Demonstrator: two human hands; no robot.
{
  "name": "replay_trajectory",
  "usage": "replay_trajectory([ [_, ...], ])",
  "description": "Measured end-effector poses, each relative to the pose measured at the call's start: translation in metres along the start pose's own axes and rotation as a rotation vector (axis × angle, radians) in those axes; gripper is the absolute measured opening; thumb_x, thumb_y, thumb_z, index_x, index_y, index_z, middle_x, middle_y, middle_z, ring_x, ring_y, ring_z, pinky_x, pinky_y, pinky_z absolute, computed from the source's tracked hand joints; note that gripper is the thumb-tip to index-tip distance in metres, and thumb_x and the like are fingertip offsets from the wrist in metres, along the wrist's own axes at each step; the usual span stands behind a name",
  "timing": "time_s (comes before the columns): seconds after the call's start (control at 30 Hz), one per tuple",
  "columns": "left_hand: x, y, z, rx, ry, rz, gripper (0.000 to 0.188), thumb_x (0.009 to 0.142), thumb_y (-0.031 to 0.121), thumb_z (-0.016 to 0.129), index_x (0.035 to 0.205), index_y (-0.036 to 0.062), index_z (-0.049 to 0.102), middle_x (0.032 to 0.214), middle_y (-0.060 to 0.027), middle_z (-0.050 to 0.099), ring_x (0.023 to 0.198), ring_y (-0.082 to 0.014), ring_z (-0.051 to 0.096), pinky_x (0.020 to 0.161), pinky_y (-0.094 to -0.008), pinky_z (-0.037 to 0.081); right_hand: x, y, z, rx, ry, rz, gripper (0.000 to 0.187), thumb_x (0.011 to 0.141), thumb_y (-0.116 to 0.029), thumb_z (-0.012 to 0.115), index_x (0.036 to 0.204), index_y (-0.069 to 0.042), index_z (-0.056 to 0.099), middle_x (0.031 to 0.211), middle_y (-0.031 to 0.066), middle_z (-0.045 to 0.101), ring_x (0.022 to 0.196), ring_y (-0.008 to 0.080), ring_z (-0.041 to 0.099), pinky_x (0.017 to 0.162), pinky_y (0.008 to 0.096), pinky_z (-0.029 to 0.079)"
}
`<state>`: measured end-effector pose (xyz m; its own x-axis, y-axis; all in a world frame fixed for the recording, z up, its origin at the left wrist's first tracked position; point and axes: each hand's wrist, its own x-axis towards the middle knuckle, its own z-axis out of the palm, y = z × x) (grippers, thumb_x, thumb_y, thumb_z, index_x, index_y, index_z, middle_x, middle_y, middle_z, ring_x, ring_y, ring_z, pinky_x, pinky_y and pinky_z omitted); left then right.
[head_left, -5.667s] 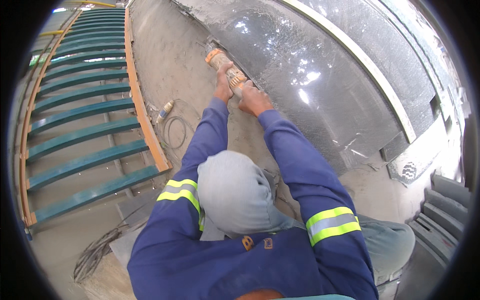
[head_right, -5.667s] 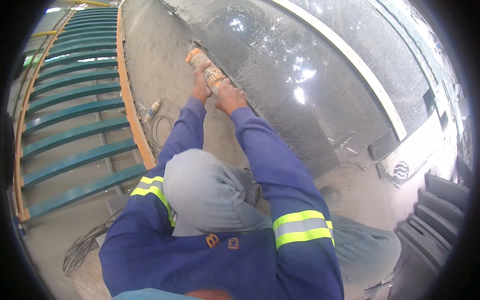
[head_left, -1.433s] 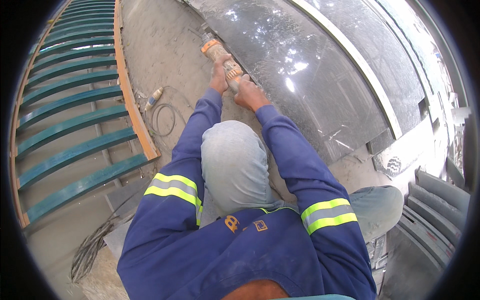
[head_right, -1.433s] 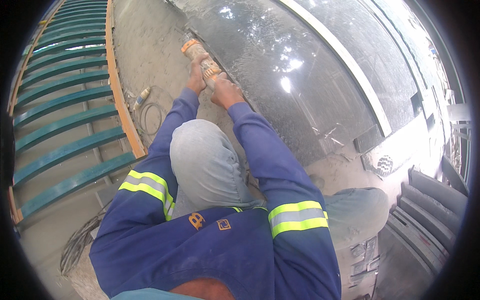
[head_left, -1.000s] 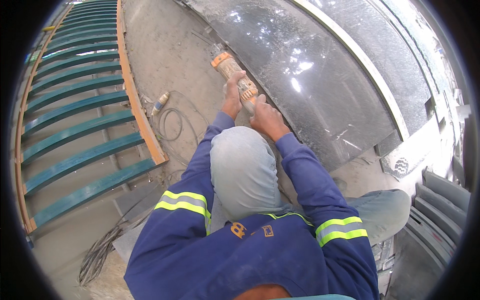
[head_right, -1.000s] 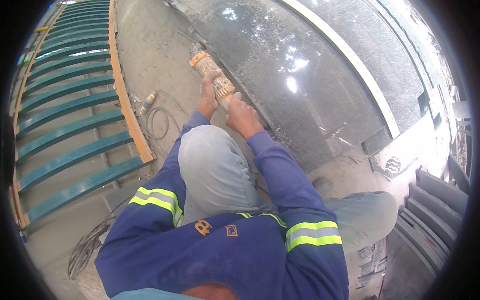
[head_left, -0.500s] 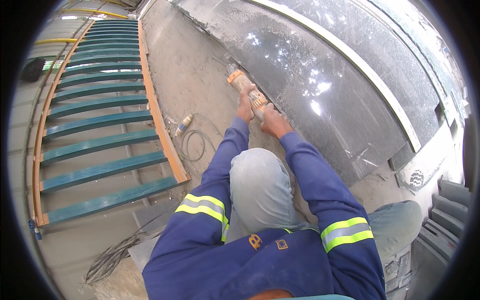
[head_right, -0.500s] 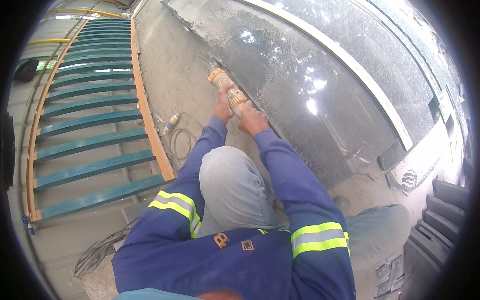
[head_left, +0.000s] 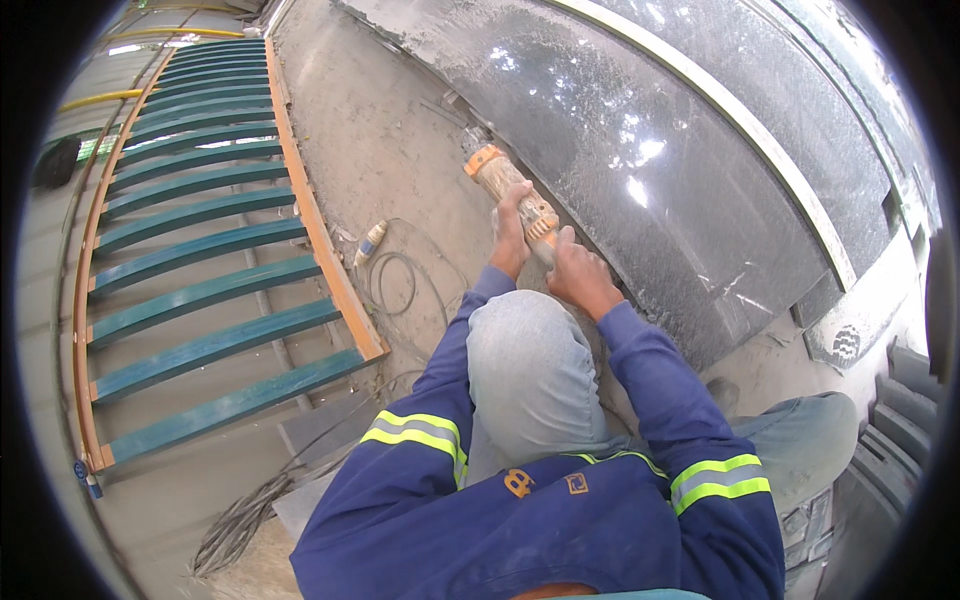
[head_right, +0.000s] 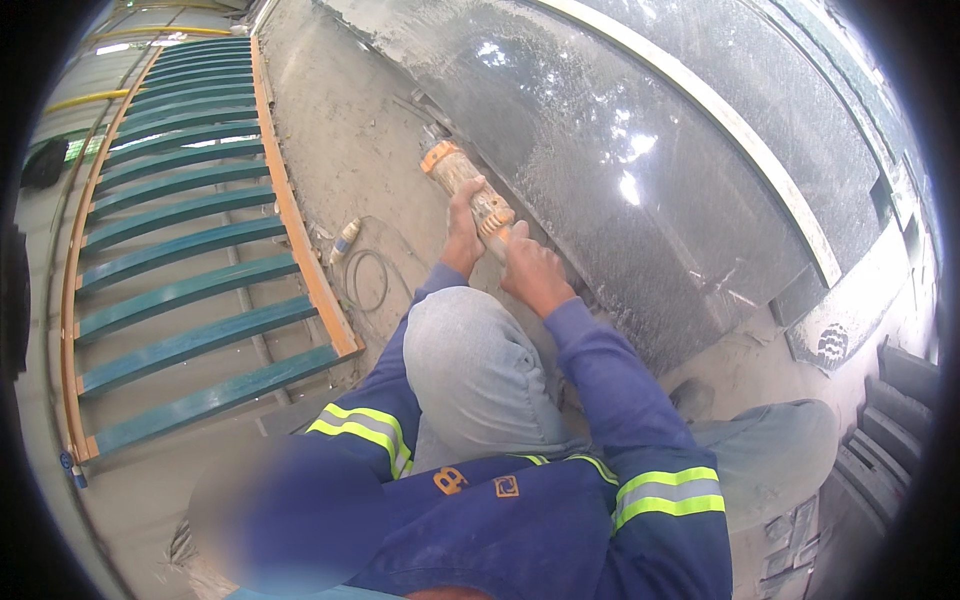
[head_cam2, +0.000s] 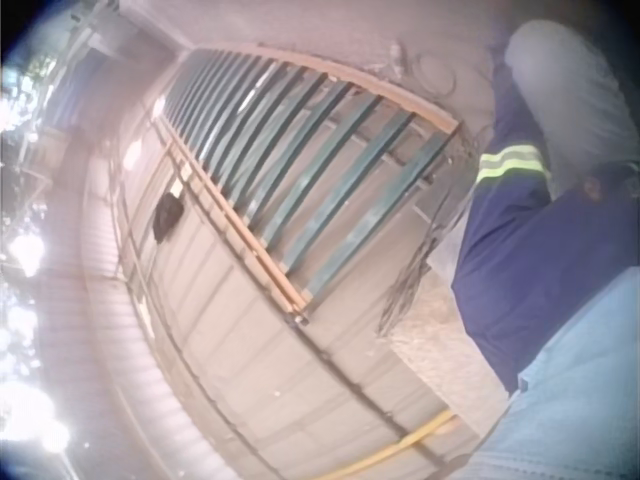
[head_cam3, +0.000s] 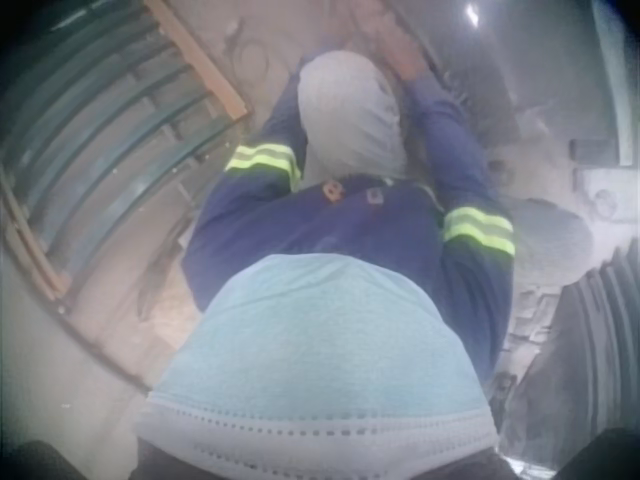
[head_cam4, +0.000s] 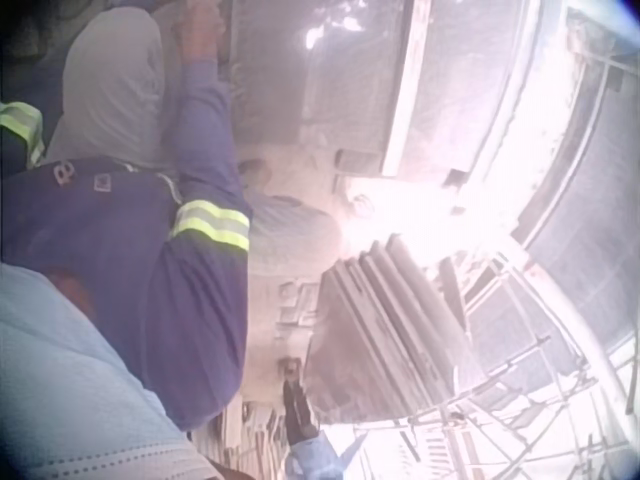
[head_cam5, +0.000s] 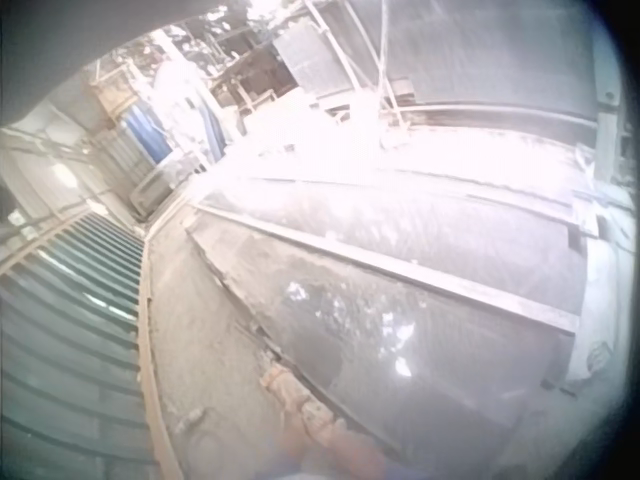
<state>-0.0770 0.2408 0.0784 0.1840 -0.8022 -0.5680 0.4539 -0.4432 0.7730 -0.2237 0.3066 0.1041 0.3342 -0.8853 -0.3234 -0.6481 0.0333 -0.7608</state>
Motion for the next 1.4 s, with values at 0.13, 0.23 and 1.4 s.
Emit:
replay_trajectory([
  [0.13,0.02,0.005,-0.004,-0.019,-0.009,0.038,0.03,0.084,0.03,0.063,0.099,0.005,0.055,0.078,-0.0108,0.06,0.065,-0.0261,0.065,0.062,-0.0422,0.06,0.014,-0.002,-0.001,-0.004,0.004,-0.03,0.037,0.079,-0.008,0.066,0.105,0.004,0.042,0.095,0.0352,0.067,0.093,0.0478,0.068,0.081,0.0534,0.055],
  [0.23,0.043,0.011,-0.011,-0.014,0.005,0.059,0.031,0.084,0.029,0.063,0.099,0.0044,0.055,0.079,-0.0113,0.06,0.066,-0.027,0.065,0.063,-0.0432,0.059,0.037,-0.001,0.005,0.017,0.015,-0.048,0.04,0.079,-0.01,0.066,0.107,0.004,0.041,0.095,0.0359,0.067,0.094,0.0497,0.067,0.083,0.0552,0.054],
  [1.4,0.044,0.03,-0.007,-0.022,-0.045,-0.031,0.031,0.082,0.028,0.066,0.101,0.0059,0.055,0.085,-0.0097,0.06,0.07,-0.0259,0.065,0.065,-0.0432,0.058,0.061,-0.005,0.01,0.031,0.024,-0.037,0.034,0.08,-0.008,0.062,0.107,0.004,0.043,0.096,0.0348,0.067,0.095,0.0484,0.067,0.083,0.0547,0.054],
])
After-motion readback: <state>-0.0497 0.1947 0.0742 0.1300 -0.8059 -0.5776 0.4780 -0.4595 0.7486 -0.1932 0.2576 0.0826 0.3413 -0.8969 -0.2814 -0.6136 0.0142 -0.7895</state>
